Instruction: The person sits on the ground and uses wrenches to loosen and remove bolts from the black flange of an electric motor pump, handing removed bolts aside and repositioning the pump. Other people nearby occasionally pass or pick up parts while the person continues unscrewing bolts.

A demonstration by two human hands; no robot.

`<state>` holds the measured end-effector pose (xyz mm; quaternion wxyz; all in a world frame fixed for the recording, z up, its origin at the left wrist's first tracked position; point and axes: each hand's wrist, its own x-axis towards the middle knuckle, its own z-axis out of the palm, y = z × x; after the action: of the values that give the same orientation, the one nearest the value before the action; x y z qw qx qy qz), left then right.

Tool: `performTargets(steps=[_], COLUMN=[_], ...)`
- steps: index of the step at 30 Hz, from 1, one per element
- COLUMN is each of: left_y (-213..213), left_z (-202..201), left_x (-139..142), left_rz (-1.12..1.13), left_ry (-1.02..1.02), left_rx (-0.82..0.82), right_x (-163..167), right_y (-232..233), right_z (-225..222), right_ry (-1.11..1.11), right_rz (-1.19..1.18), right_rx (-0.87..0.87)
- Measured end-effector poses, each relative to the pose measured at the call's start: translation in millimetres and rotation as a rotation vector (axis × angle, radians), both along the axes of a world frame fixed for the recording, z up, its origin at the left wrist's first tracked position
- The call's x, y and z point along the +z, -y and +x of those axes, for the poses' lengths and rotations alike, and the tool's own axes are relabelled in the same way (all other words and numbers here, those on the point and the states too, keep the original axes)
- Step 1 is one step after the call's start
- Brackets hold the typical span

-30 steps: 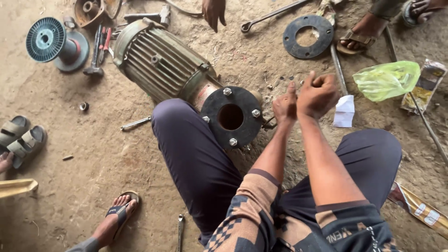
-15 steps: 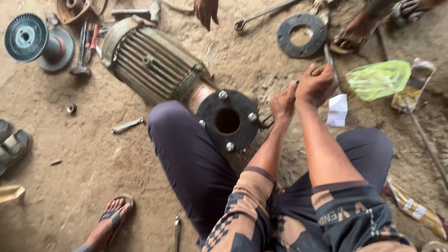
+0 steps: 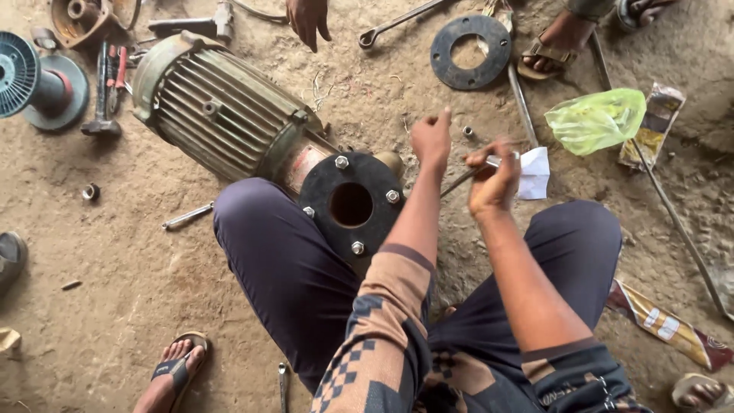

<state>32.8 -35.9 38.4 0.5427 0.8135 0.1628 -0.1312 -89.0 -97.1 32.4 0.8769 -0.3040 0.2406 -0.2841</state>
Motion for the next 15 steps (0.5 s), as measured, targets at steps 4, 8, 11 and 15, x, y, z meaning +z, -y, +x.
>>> performTargets(steps=[4,8,11,15], left_y=[13,-3,-56,-123], left_z=[30,41,22,-3], left_x=[45,108,131,123], left_rz=[0.202,0.201,0.559,0.693], left_ry=[0.204,0.281,0.316,0.426], left_rx=[-0.219,-0.668,-0.893,-0.893], right_x=[-47,-92,-104,-105], right_y=[-22,-46,-58,-65], right_z=[-17,-26,-14,15], right_ry=[-0.126,-0.242,-0.33,-0.632], right_rz=[-0.298,-0.534,-0.457,-0.473], right_rx=[0.149,0.285,0.185,0.051])
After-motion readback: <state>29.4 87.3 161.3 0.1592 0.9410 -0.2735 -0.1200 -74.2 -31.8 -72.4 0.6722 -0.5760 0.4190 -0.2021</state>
